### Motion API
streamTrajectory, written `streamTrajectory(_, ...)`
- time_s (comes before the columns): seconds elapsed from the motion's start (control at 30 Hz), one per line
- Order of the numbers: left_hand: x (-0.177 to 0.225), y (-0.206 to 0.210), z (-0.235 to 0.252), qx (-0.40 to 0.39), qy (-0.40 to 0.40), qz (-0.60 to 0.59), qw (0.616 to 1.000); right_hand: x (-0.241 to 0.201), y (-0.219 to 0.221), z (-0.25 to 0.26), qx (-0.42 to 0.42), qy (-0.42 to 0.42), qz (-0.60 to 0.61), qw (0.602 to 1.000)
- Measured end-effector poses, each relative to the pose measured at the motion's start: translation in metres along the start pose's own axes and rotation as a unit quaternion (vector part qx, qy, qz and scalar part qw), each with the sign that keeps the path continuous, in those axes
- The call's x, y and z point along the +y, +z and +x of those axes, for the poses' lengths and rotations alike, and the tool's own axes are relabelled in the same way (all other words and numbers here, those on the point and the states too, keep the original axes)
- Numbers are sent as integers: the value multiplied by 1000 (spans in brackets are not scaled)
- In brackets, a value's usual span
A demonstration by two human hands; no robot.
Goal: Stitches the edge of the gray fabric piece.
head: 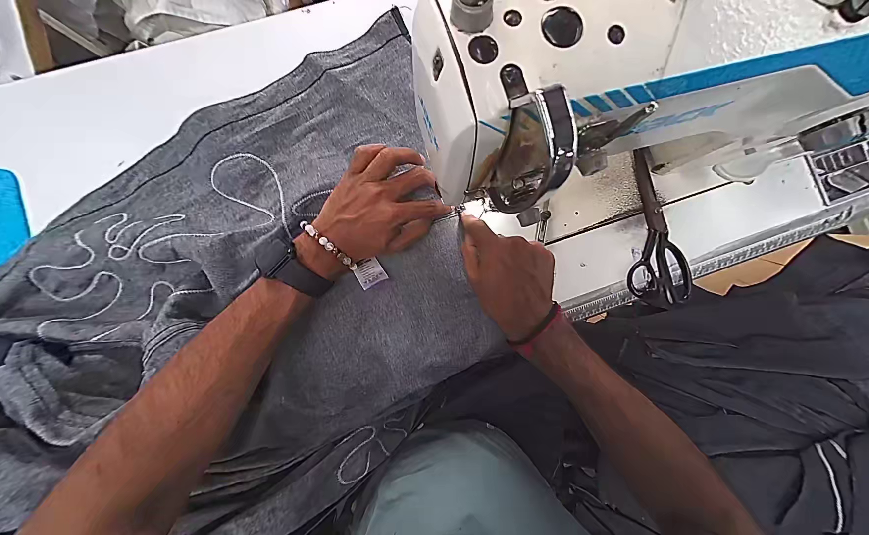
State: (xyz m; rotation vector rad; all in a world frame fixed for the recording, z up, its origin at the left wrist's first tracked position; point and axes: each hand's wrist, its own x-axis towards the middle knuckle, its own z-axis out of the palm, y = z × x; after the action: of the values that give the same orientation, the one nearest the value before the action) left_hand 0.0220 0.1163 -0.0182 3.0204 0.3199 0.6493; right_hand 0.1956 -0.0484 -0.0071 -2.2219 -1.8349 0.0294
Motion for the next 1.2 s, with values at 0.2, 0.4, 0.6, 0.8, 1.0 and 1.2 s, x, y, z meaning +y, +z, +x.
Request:
streamTrajectory(0.2, 89, -13, 0, -43, -223, -66, 972, -5, 12, -10, 71, 48, 53, 995)
streamTrajectory(0.4, 84, 0, -24, -53, -212, -117, 969, 15, -7, -11, -9, 92, 211, 973)
streamTrajectory(0.6, 39, -1, -24, -79, -116, -74, 987, -3, 13, -24, 62, 49, 64, 995)
streamTrajectory(0.8, 97, -22, -23, -114, -221, 78, 965, -14, 13, -14, 51, 60, -4, 997)
streamTrajectory(1.0, 139, -37, -119, -133, -430, 65, 891, -1, 21, -56, 81, 4, 26, 996)
streamTrajectory(1.2, 12, -73, -128, -260, -283, 46, 922, -16, 24, -65, 36, 30, 0, 999)
